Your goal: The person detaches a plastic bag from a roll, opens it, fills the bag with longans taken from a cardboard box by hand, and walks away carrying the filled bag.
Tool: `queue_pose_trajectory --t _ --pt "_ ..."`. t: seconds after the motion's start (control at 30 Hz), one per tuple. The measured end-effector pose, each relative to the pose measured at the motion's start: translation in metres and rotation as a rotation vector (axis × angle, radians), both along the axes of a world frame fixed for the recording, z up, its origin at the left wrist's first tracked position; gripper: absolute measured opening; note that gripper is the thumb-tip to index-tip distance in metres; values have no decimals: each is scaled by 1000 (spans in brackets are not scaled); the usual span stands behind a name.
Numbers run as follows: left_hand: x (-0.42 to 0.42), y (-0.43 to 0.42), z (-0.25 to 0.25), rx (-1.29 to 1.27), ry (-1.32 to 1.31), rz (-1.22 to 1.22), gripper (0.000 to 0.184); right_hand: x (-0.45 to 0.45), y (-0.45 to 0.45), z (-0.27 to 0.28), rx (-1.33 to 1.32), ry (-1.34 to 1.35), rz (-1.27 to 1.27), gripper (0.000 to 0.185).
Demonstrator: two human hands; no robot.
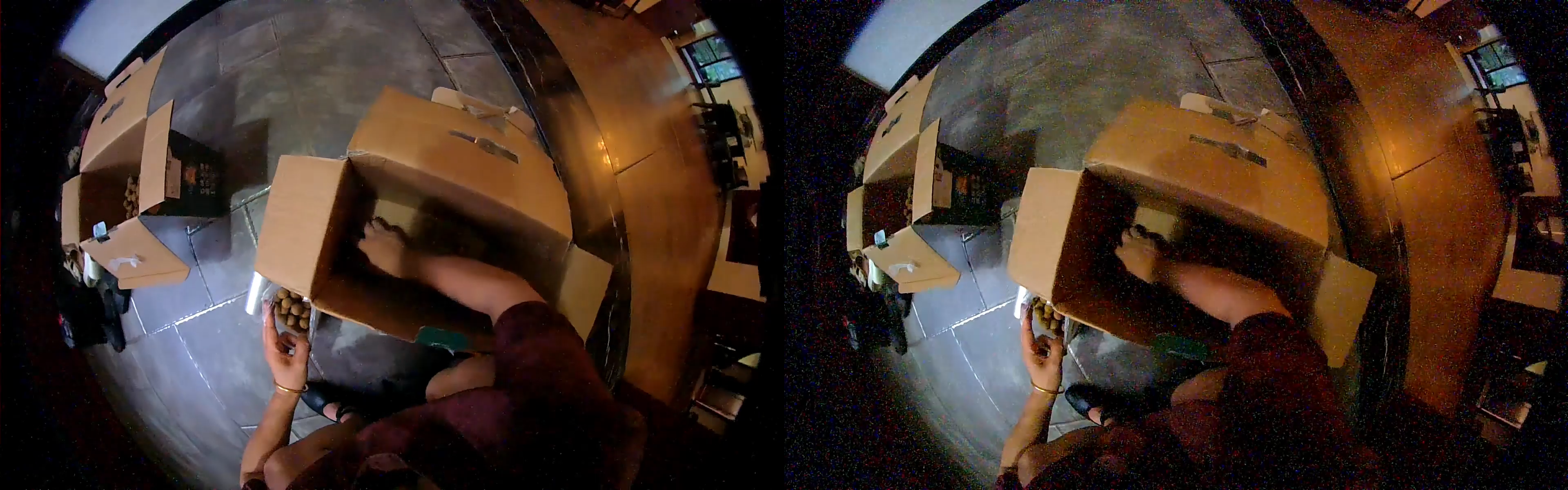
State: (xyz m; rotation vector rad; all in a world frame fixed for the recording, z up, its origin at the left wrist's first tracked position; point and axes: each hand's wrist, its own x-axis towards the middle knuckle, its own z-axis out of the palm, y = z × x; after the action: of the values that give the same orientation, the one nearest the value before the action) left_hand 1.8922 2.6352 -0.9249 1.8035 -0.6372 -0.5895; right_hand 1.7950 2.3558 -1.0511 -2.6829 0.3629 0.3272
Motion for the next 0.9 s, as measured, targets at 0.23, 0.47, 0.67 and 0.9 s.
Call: queue_pose_trajectory --t 0.23,0.47,0.67,0.9 --pt "-3 -9 7 35 45 -6 68 -47 23 -167 -37 -633 252 24" --pt "-2 -3 -4 -27 -26 28 78 -68 -35 7 27 -165 369 31" --pt "-3 -3 -9 41 -13 32 70 -99 -5 -1 139 -91 -12 29" --pt "-3 -3 -15 18 38 50 74 -101 -8 18 171 -58 78 29"
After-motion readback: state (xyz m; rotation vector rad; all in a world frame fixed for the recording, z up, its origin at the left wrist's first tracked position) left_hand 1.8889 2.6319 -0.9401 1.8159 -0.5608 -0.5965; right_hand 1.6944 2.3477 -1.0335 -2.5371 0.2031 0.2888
